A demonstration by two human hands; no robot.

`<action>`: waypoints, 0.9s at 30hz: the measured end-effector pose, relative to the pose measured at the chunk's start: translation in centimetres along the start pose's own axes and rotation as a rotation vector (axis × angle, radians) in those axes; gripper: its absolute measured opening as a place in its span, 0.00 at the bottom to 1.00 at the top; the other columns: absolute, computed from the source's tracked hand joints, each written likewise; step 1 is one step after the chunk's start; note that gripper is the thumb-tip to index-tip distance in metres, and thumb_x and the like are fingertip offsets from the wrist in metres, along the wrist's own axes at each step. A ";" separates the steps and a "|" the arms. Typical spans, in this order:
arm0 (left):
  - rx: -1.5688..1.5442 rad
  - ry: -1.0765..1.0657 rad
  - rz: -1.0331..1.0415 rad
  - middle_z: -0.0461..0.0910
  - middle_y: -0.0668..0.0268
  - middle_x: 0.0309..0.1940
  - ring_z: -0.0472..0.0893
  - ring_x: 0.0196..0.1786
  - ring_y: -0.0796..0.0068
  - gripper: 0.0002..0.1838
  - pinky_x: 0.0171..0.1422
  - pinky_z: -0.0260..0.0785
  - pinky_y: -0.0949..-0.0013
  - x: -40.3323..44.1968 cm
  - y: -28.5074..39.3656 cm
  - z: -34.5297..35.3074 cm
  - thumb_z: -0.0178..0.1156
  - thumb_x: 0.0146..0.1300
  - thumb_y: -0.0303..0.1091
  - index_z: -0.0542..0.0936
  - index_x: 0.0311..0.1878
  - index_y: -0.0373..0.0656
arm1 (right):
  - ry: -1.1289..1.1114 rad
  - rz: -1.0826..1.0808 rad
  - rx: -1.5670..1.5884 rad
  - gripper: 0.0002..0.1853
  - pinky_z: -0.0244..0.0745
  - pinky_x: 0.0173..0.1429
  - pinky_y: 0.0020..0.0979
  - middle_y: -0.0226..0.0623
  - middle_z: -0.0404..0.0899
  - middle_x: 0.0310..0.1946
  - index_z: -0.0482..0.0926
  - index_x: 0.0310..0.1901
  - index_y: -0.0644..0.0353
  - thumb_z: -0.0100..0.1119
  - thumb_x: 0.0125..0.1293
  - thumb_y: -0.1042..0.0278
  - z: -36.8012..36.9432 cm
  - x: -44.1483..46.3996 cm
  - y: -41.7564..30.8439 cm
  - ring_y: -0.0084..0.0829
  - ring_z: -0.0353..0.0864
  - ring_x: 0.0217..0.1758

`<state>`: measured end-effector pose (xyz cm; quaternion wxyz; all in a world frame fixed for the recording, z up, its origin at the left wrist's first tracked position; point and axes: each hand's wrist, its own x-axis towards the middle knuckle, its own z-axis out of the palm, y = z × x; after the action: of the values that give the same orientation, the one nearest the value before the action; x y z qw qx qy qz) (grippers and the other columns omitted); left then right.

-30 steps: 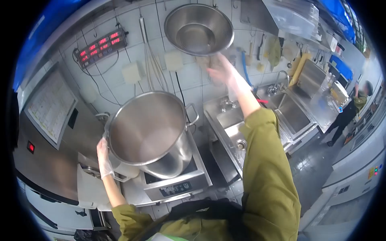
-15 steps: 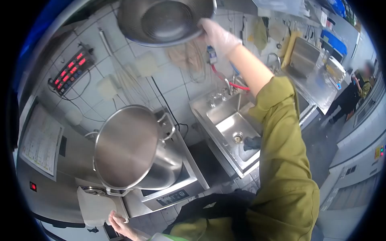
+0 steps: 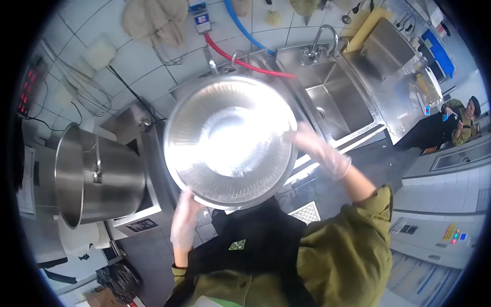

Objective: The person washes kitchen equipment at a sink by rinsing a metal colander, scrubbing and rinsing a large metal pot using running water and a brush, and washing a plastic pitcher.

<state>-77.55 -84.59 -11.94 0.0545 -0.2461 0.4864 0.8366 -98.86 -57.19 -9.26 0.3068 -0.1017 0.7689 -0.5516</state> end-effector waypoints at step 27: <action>-0.101 0.855 -0.018 0.72 0.60 0.46 0.76 0.44 0.66 0.27 0.44 0.73 0.65 -5.2 -9.2 6.9 0.53 0.49 0.30 0.65 0.55 0.33 | 0.118 -0.319 -0.294 0.21 0.67 0.50 0.26 0.37 0.77 0.43 0.72 0.53 0.63 0.50 0.62 0.59 -1.7 26.8 6.8 0.26 0.73 0.46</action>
<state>-72.46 -73.26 -14.02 -0.1567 -0.5772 0.4216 0.6816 -119.85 -66.56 -24.76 0.1520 -0.2331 0.8318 -0.4802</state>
